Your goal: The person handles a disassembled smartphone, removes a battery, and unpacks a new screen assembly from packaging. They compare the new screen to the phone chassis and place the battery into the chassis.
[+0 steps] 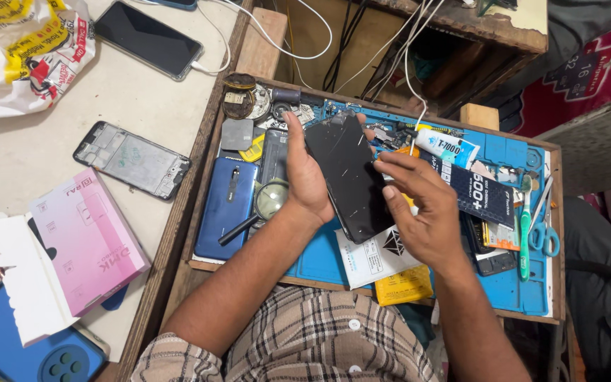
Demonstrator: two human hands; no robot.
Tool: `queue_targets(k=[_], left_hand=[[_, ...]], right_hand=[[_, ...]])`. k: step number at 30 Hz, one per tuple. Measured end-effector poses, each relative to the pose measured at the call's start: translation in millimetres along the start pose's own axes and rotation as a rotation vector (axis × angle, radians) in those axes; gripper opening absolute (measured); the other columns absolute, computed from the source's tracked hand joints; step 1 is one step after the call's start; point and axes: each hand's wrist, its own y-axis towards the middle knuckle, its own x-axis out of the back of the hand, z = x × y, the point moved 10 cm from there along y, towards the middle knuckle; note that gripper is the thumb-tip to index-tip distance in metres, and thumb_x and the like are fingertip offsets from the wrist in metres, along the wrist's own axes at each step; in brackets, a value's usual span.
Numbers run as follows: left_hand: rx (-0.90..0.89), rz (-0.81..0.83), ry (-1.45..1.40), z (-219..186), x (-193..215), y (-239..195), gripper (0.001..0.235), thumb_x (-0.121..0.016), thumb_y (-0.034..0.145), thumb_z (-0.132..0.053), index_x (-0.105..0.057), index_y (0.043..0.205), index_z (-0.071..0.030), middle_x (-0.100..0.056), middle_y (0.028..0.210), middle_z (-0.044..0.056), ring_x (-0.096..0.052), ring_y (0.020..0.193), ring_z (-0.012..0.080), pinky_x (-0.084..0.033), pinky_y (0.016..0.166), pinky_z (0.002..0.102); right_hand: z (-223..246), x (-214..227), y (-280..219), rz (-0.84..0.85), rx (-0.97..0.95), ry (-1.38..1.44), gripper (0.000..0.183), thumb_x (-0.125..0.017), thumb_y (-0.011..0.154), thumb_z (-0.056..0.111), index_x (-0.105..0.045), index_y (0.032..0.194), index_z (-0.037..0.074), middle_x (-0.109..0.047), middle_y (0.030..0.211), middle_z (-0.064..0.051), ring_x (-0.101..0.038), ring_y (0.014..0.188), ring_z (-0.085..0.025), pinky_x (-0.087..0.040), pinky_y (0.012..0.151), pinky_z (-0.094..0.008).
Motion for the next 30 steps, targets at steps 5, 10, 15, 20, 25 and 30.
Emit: queue_targets(k=[5, 10, 15, 20, 25, 30], left_hand=[[-0.041, -0.029, 0.051, -7.3, 1.2, 1.1, 0.098, -0.028, 0.095, -0.085, -0.064, 0.127, 0.001, -0.070, 0.105, 0.013, -0.067, 0.092, 0.0209, -0.057, 0.083, 0.035], [-0.163, -0.042, 0.296, -15.9, -9.0, -8.0, 0.093, -0.027, 0.099, -0.080, -0.062, 0.131, 0.001, -0.070, 0.110, 0.013, -0.066, 0.094, 0.0194, -0.056, 0.086, 0.034], [-0.319, 0.079, 0.678, -20.0, -30.3, -14.7, 0.087, -0.025, 0.104, -0.074, -0.056, 0.137, -0.001, -0.068, 0.116, 0.011, -0.066, 0.106, 0.0172, -0.055, 0.099, 0.032], [-0.404, 0.107, 0.756, -32.4, -39.4, -8.8, 0.090, -0.023, 0.104, -0.076, -0.057, 0.139, 0.000, -0.068, 0.116, 0.010, -0.066, 0.106, 0.0173, -0.055, 0.099, 0.032], [-0.440, 0.092, 0.883, -78.0, -60.0, -3.9, 0.097, -0.028, 0.098, -0.082, -0.059, 0.137, 0.001, -0.068, 0.109, 0.010, -0.066, 0.099, 0.0178, -0.058, 0.085, 0.032], [-0.522, 0.018, 1.895, -94.9, -89.6, -1.1, 0.097, -0.037, 0.087, -0.088, -0.068, 0.129, -0.007, -0.068, 0.106, 0.009, -0.067, 0.097, 0.0204, -0.053, 0.082, 0.036]], right_hand=[[-2.0, 4.8, -4.5, -0.021, -0.026, -0.008, 0.047, -0.075, 0.092, 0.017, -0.066, 0.136, 0.005, -0.065, 0.137, -0.016, -0.069, 0.121, -0.025, -0.060, 0.101, -0.035], [21.3, -11.5, -11.6, 0.042, 0.111, -0.330, 0.099, -0.096, 0.063, 0.034, -0.053, 0.146, 0.002, -0.064, 0.129, -0.020, -0.067, 0.117, -0.030, -0.056, 0.097, -0.040], [11.4, -15.2, -9.4, 0.024, 0.009, -0.311, 0.101, -0.094, 0.065, 0.029, -0.047, 0.150, 0.001, -0.067, 0.123, -0.020, -0.071, 0.110, -0.028, -0.059, 0.096, -0.039], [0.7, -2.1, -19.0, -0.025, 0.001, -0.205, 0.100, -0.091, 0.068, 0.022, -0.043, 0.153, 0.002, -0.066, 0.131, -0.022, -0.070, 0.118, -0.029, -0.059, 0.103, -0.041], [-37.2, 22.0, -43.7, -0.050, -0.113, 0.055, 0.098, -0.084, 0.069, 0.017, -0.039, 0.155, 0.005, -0.064, 0.132, -0.022, -0.067, 0.123, -0.030, -0.058, 0.106, -0.046], [-56.6, 52.9, -73.6, -0.087, -0.038, 0.911, 0.076, -0.077, 0.089, 0.023, -0.042, 0.153, 0.000, -0.056, 0.141, -0.029, -0.061, 0.129, -0.039, -0.051, 0.113, -0.055]])
